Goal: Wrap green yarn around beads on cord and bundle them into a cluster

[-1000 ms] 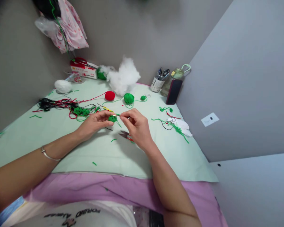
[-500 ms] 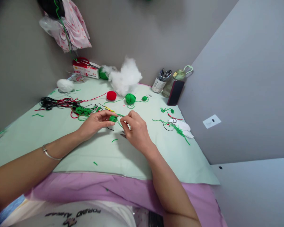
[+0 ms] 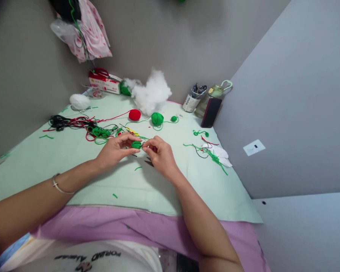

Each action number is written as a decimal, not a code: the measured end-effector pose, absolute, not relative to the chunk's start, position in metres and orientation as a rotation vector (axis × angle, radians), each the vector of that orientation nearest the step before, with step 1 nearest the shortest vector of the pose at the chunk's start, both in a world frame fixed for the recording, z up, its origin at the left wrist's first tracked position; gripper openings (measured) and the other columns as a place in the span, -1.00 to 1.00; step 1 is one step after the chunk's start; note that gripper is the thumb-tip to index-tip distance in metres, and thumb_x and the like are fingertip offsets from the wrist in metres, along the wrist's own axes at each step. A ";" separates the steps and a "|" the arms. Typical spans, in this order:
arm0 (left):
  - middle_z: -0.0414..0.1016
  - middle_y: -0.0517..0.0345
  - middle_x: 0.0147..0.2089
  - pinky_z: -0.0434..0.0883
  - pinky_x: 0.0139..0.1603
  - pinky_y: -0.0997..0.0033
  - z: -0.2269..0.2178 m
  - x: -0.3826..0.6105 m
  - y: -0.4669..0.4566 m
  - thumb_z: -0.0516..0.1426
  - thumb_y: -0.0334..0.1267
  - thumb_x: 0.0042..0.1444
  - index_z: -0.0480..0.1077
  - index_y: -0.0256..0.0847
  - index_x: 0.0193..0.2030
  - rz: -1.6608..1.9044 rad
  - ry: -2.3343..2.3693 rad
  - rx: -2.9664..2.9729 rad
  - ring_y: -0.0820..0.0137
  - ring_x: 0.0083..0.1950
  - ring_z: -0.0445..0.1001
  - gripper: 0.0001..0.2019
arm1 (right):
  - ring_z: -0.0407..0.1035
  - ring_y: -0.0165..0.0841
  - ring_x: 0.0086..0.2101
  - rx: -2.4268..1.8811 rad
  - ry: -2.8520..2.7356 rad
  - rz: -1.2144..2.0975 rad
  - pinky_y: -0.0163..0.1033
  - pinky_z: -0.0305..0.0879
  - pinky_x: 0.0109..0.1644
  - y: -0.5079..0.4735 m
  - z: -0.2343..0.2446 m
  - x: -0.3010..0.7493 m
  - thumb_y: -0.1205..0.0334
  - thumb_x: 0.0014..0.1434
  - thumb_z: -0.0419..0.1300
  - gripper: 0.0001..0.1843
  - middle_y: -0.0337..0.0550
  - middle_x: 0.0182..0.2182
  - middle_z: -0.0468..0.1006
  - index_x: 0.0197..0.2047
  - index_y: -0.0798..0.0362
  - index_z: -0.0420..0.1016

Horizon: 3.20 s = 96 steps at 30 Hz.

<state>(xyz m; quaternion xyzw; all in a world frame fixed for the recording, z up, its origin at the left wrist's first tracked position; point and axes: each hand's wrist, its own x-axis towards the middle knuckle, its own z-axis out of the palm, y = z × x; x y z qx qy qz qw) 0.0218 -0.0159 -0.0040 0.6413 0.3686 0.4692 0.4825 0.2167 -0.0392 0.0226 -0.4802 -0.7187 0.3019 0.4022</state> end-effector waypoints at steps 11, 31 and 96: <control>0.42 0.11 -0.21 0.37 -0.15 0.30 -0.003 0.023 -0.018 0.34 -0.23 -0.04 0.60 -0.16 -0.14 1.104 0.933 1.633 0.35 -0.21 0.40 -0.73 | 0.22 -0.44 -0.46 -1.244 -1.748 1.012 -0.28 0.14 -0.36 -0.035 0.022 0.219 0.18 0.12 0.29 -0.86 -0.25 -0.45 0.42 -0.37 0.07 0.54; 0.54 0.09 -0.18 0.42 -0.07 0.28 -0.004 0.026 -0.015 0.37 -0.14 -0.08 0.50 -0.24 -0.13 1.002 0.836 1.390 0.32 -0.16 0.51 -0.62 | 0.47 -0.39 -0.42 -1.199 -1.467 1.306 -0.23 0.42 -0.29 -0.034 0.025 0.213 0.11 0.10 0.32 -0.72 -0.22 -0.37 0.56 -0.15 0.05 0.50; 0.57 -0.01 0.16 0.32 0.29 0.27 0.004 0.008 0.000 0.41 -0.17 -0.04 0.60 -0.19 0.04 0.873 0.758 1.035 0.29 0.12 0.50 -0.54 | 0.39 -0.31 -0.30 -1.735 -2.600 0.709 -0.27 0.14 -0.29 -0.036 0.043 0.254 0.24 0.02 0.32 -0.80 -0.16 -0.23 0.59 -0.22 -0.01 0.52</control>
